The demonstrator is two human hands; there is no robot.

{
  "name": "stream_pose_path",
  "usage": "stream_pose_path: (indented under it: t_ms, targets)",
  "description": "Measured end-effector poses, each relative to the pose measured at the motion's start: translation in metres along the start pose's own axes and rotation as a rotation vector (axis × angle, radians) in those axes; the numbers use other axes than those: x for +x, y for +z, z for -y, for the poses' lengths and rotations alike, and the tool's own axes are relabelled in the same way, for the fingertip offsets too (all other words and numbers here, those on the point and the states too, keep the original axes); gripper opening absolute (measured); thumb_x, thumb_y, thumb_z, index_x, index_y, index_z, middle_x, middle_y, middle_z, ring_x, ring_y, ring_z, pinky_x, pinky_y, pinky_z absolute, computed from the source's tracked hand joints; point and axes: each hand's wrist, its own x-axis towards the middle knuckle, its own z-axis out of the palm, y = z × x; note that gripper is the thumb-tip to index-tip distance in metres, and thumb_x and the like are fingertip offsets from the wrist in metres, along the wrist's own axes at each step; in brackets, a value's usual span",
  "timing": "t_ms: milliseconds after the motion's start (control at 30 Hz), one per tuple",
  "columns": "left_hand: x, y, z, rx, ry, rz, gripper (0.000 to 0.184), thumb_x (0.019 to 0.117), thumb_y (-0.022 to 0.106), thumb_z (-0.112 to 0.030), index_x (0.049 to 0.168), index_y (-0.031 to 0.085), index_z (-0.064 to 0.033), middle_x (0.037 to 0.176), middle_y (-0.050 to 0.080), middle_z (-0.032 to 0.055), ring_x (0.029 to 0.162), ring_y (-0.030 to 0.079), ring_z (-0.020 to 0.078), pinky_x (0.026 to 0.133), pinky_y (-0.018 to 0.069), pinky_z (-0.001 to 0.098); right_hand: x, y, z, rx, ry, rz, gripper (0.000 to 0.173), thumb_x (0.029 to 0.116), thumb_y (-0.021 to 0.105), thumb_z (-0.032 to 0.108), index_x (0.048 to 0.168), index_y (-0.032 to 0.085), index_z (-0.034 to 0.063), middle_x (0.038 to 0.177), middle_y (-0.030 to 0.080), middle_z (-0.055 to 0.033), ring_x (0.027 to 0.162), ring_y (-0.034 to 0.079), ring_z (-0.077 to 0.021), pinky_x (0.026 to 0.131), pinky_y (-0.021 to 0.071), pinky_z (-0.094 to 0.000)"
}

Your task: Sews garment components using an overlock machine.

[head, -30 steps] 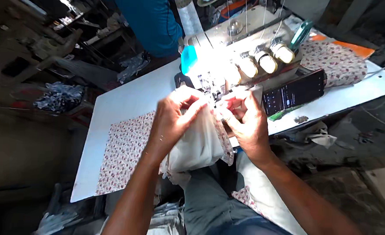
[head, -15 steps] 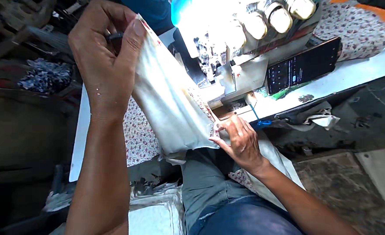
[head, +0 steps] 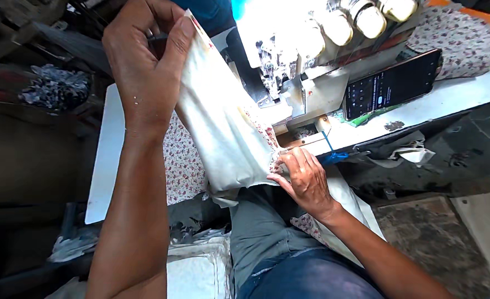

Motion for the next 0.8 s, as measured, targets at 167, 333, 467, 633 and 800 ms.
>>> stream_pose_path:
  t_ms: [167,333,467,633,800]
  targets:
    - [0.001,0.001,0.005,0.001,0.01,0.009,0.025,0.1024,0.06,-0.034,0.112,0.067,-0.0123,0.102,0.063,-0.0089,0.092,0.058,-0.0093,0.081,0.0478,0.0122,-0.005,0.012,0.0,-0.119,-0.006,0.026,0.021,0.0939,0.072,0.026,0.099,0.072,0.0055,0.096,0.063,-0.0153,0.09,0.061,-0.0347,0.072,0.0483,-0.0455]
    - [0.001,0.001,0.01,0.005,0.011,0.008,0.026,0.103,0.059,-0.034,0.112,0.067,-0.0114,0.102,0.063,-0.0083,0.09,0.058,-0.0093,0.08,0.0476,0.0118,-0.008,0.008,-0.005,-0.027,-0.031,-0.002,0.012,0.0979,0.067,0.019,0.098,0.078,0.0134,0.096,0.065,-0.0116,0.089,0.06,-0.0306,0.074,0.0463,-0.0432]
    - [-0.001,-0.002,0.015,0.001,0.014,-0.001,0.026,0.1031,0.059,-0.033,0.113,0.067,-0.0104,0.101,0.063,-0.0075,0.089,0.058,-0.0086,0.079,0.0475,0.0115,-0.007,-0.001,-0.008,0.257,0.123,0.002,0.011,0.095,0.07,0.018,0.098,0.079,0.0111,0.098,0.068,-0.0079,0.089,0.065,-0.0205,0.076,0.0531,-0.0365]
    - [-0.008,-0.008,0.017,-0.036,-0.036,-0.024,0.023,0.1028,0.061,-0.031,0.113,0.065,-0.0112,0.096,0.059,-0.0103,0.08,0.057,-0.0099,0.073,0.0482,0.0103,-0.006,-0.022,-0.009,0.613,0.423,0.029,0.014,0.0963,0.065,0.009,0.108,0.071,0.0035,0.09,0.069,-0.0044,0.058,0.06,-0.0032,0.054,0.0537,-0.0185]
    - [-0.007,-0.006,0.018,-0.073,-0.032,-0.024,0.022,0.1028,0.061,-0.03,0.113,0.064,-0.011,0.093,0.059,-0.0105,0.077,0.058,-0.009,0.071,0.0494,0.011,-0.003,-0.023,-0.008,0.522,0.322,0.042,0.017,0.0991,0.057,0.005,0.111,0.068,0.0007,0.106,0.067,-0.0092,0.082,0.068,-0.0089,0.075,0.0597,-0.0237]
